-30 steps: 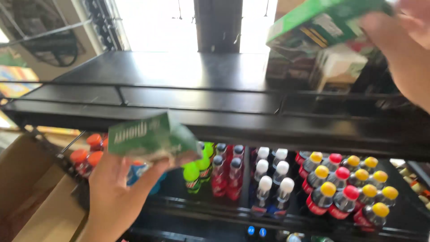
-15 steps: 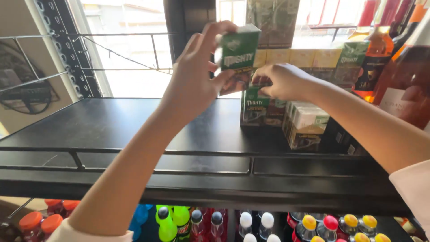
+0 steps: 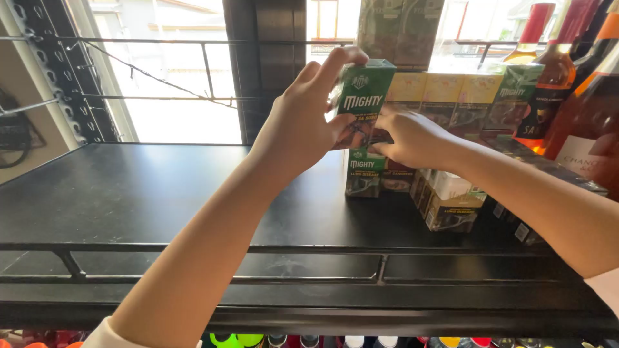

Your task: The person is taking small boxes of cigarettes or similar items from a larger shipping box and arranging them neatly on a store shelf.

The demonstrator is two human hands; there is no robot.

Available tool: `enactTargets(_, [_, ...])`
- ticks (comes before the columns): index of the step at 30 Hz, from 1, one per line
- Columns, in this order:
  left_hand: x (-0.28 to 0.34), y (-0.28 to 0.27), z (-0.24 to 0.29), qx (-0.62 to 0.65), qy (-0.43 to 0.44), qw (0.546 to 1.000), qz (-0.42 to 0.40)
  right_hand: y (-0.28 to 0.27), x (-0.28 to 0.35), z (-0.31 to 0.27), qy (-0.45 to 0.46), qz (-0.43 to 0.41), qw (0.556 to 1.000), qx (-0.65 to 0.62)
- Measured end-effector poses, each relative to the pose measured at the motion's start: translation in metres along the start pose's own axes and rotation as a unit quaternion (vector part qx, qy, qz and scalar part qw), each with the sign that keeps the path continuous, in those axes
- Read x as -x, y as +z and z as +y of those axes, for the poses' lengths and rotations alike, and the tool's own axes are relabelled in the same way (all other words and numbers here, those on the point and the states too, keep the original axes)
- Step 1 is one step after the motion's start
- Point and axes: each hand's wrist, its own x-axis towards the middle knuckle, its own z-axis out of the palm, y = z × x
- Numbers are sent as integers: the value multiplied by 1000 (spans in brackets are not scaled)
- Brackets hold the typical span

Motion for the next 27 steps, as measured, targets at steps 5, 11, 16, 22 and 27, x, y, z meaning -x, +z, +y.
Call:
enactTargets(5, [0, -4, 7, 23, -16, 999, -18, -1, 2, -6, 48, -20, 999, 3])
enactTargets(11, [0, 2, -2, -1, -51, 997, -61, -7, 2, 4, 52, -54, 997, 29])
enactTargets(16, [5, 9, -13, -18, -62, 993, -99, -32, 9, 21, 64, -123, 990, 29])
enactTargets(22, [12, 27, -15, 40, -128, 976, -172, -55, 14, -30, 74, -127, 982, -118])
enactTargets(27, [10, 34, -8, -35, -124, 966, -222, -46, 15, -27, 129, -165, 973, -97])
